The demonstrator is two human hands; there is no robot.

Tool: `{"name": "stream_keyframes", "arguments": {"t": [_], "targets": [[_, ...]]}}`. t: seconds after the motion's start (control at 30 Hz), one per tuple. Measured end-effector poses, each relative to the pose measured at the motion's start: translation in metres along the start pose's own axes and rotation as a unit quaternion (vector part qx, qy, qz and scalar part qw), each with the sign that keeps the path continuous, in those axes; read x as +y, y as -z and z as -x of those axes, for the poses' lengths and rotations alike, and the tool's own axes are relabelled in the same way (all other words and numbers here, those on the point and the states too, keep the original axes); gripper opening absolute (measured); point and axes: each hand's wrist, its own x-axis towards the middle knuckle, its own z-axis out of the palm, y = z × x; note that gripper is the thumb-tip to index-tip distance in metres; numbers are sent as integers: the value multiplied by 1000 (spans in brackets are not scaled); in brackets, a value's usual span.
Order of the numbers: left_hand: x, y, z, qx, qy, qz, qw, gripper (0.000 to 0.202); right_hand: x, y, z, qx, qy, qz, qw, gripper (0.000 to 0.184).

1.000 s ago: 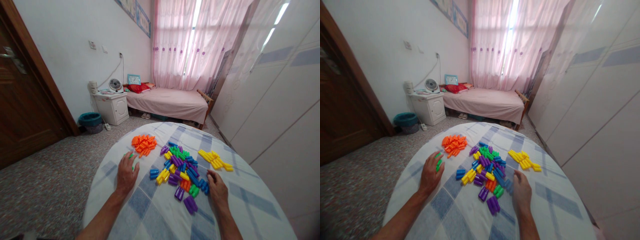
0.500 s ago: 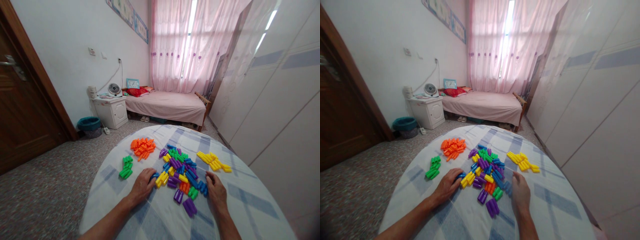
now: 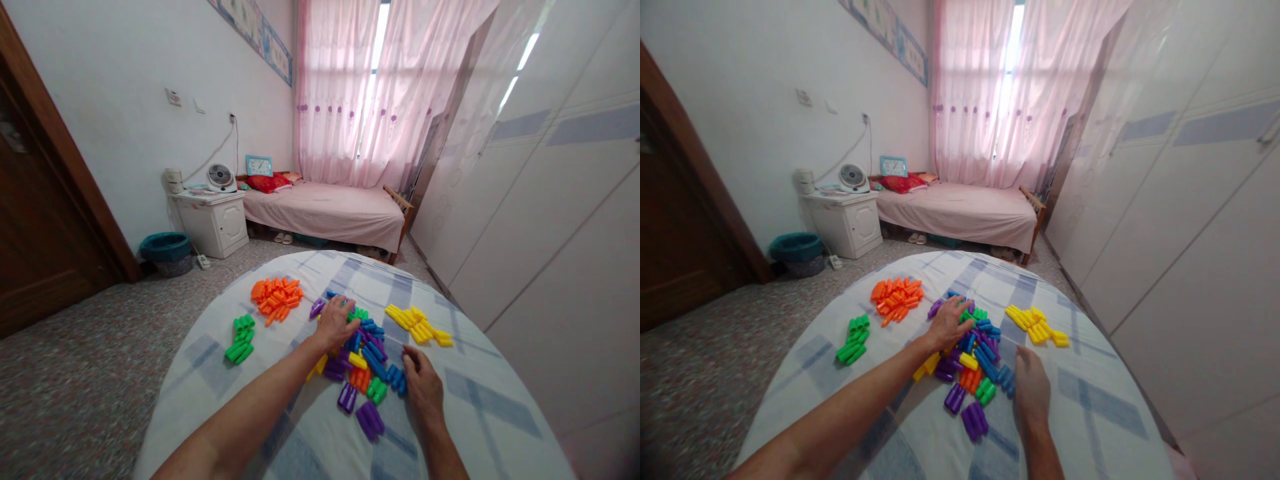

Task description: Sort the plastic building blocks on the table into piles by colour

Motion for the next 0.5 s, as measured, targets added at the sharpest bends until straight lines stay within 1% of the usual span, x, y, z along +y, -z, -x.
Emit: {"name": "stream_keyframes", "arguments": {"t": [0.03,0.1,0.17,0.23,0.33,0.5], "targets": [[2,-6,-4,-17,12,-10,1000,47,1,0,0,0,0,-1,1000,50],[4,-18,-7,-40,29,-22,999,43,2,-1,-1,-1,-1,-7,1000,50],[2,-27,-7,-36,25,-13,999,34,1,-1,-1,1,-2,-13,1000,50],[0,-31,-5,-16,14,7,1000,25,0,-1,-1,2,-4,-13,1000,50],[-2,-28,-2,0,0,27,1000,20,-2,-1,0,6,-8,-8,1000,50],[0,-10,3,5,-13,46,999,19,-2,-1,0,6,-10,-8,1000,50]]}}
